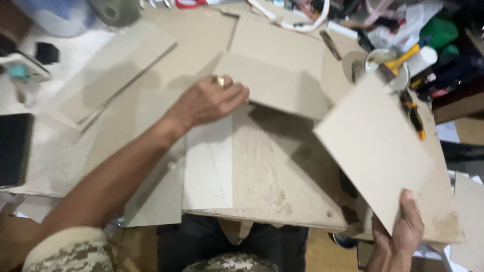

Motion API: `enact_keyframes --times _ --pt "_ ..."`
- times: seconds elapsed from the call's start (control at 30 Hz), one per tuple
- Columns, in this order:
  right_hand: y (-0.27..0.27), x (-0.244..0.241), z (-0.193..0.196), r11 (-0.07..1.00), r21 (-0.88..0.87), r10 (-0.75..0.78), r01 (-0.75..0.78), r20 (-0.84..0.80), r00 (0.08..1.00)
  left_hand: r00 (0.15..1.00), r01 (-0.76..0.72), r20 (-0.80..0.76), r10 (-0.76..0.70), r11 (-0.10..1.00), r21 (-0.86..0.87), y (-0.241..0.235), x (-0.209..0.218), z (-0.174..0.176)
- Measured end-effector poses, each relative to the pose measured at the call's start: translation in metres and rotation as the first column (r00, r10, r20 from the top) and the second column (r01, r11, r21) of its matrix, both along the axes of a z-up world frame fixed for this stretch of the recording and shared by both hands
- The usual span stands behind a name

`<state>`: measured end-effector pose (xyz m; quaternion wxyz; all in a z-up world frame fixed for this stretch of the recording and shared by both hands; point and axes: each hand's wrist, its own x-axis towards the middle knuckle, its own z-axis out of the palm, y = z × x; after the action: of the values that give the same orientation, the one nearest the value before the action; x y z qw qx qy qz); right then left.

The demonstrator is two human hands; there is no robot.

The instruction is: Cutting and scoring cardboard sheets using a utility knife on a workbench.

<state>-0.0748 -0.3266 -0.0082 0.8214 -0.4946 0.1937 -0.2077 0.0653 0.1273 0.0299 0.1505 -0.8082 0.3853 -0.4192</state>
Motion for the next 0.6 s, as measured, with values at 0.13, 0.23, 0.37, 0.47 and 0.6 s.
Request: enact_keyframes --times 0.13,0.23,0.37,0.47,0.6 --pt "0.011 0.024 0.006 0.964 0.195 0.18 -0.18 0.017 0.983 0.977 0.149 0.173 -0.127 0.981 -0.121 0.005 -0.031 0.014" --pt "0.001 0.044 -0.004 0.898 0.383 0.212 -0.219 0.061 0.975 0.979 0.136 0.171 -0.112 0.982 -0.134 0.014 -0.042 0.018" --pt "-0.01 0.049 -0.015 0.903 0.364 0.263 -0.227 -0.053 0.963 0.985 0.104 0.153 -0.082 0.984 -0.143 0.022 -0.048 0.012" --pt "-0.009 0.045 -0.019 0.905 0.342 0.289 -0.251 -0.064 0.955 0.99 0.094 0.122 -0.076 0.984 -0.149 0.024 -0.046 0.004" --pt "0.013 0.04 -0.004 0.96 0.249 0.177 -0.126 -0.194 0.965 0.99 0.083 0.126 -0.063 0.983 -0.162 0.024 -0.044 0.002"
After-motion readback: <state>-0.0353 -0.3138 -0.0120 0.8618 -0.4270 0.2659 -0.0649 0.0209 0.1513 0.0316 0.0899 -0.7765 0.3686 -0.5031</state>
